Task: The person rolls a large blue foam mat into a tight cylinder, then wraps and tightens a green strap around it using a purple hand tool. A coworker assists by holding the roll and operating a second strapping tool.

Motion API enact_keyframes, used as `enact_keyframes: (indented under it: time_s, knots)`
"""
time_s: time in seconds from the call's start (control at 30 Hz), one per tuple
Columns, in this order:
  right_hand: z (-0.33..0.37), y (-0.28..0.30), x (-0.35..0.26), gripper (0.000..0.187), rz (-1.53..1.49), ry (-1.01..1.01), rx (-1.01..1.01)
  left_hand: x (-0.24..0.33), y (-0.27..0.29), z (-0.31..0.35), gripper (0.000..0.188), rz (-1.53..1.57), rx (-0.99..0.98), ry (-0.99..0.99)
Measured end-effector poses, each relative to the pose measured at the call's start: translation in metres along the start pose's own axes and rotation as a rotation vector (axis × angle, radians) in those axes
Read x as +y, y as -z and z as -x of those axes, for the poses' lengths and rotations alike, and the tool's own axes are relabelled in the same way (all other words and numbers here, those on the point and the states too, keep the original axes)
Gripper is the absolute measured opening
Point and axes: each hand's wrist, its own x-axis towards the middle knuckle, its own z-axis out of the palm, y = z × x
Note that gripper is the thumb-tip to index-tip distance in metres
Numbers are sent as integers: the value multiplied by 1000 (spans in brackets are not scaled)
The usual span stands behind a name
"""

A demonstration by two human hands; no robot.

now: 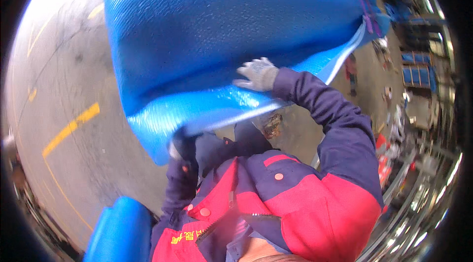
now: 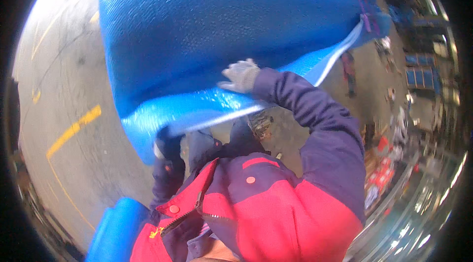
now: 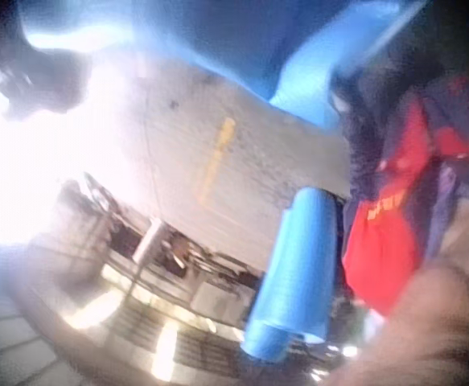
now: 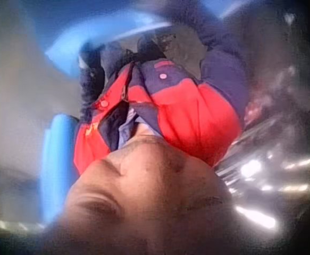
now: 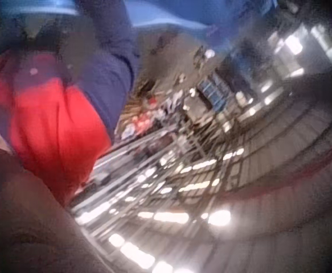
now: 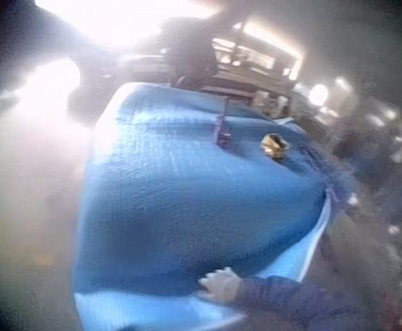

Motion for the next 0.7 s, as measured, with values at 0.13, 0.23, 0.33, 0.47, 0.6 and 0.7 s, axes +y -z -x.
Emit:
enact_keyframes:
  time_s: [0.13,0.23,0.33,0.47,0.6,0.7]
  knots:
    - [6,-36,14,68,-15,-238,159,10,42,11,27,-1466,-698,-420]
    - [-15,-53,9,65,-107,-313,158,24,38,8,29,-1323,-773,-521]
    - [-22,-46,-1,61,-20,-354,144,31,13,2,41,-597,-614,-153]
    - [1,7,-19,82,-163,-292,36,57,-17,-29,39,-129,-208,-78]
    - [61,60,-31,62,-482,217,372,112,-45,-92,37,-141,-156,-254]
    - [59,71,-46,59,-46,72,554,148,-72,-128,35,691,25,58]
